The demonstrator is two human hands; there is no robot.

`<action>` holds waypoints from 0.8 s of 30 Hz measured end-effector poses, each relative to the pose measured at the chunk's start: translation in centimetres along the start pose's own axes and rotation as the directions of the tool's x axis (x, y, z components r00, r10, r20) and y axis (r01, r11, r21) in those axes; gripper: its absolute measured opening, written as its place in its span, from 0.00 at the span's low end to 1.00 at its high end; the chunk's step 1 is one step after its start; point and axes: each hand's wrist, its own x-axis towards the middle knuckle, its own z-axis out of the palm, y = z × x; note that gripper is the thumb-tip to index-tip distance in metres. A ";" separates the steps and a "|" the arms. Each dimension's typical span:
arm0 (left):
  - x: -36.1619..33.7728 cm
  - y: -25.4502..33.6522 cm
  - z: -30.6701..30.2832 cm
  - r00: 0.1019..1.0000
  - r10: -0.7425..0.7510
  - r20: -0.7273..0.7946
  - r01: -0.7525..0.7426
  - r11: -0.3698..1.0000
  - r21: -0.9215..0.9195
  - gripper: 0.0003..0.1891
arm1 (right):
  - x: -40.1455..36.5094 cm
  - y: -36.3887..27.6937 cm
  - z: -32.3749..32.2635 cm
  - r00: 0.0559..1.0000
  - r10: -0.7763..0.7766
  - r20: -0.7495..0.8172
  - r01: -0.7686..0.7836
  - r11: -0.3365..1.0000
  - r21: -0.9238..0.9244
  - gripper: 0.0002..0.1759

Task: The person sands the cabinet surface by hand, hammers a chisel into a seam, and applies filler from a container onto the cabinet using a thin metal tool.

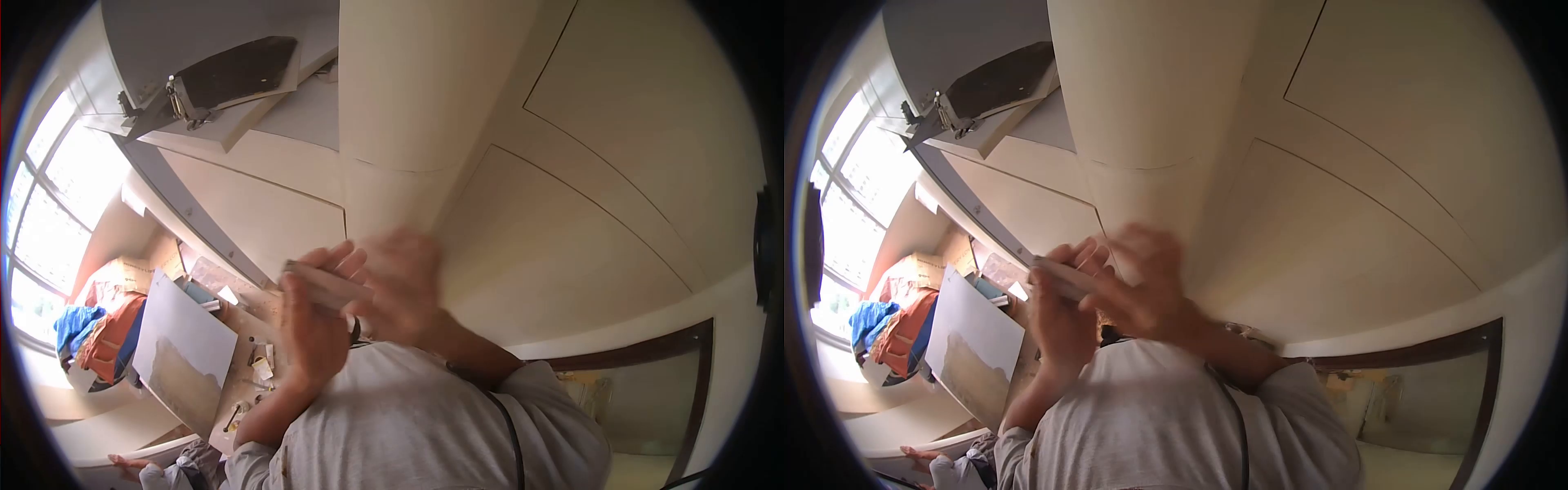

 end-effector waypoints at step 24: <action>-4.4 -0.6 -19.9 0.829 -0.137 -0.542 0.100 0.990 -0.096 0.25 | 8.1 3.9 3.7 0.706 0.609 -0.361 -0.517 0.792 0.325 0.60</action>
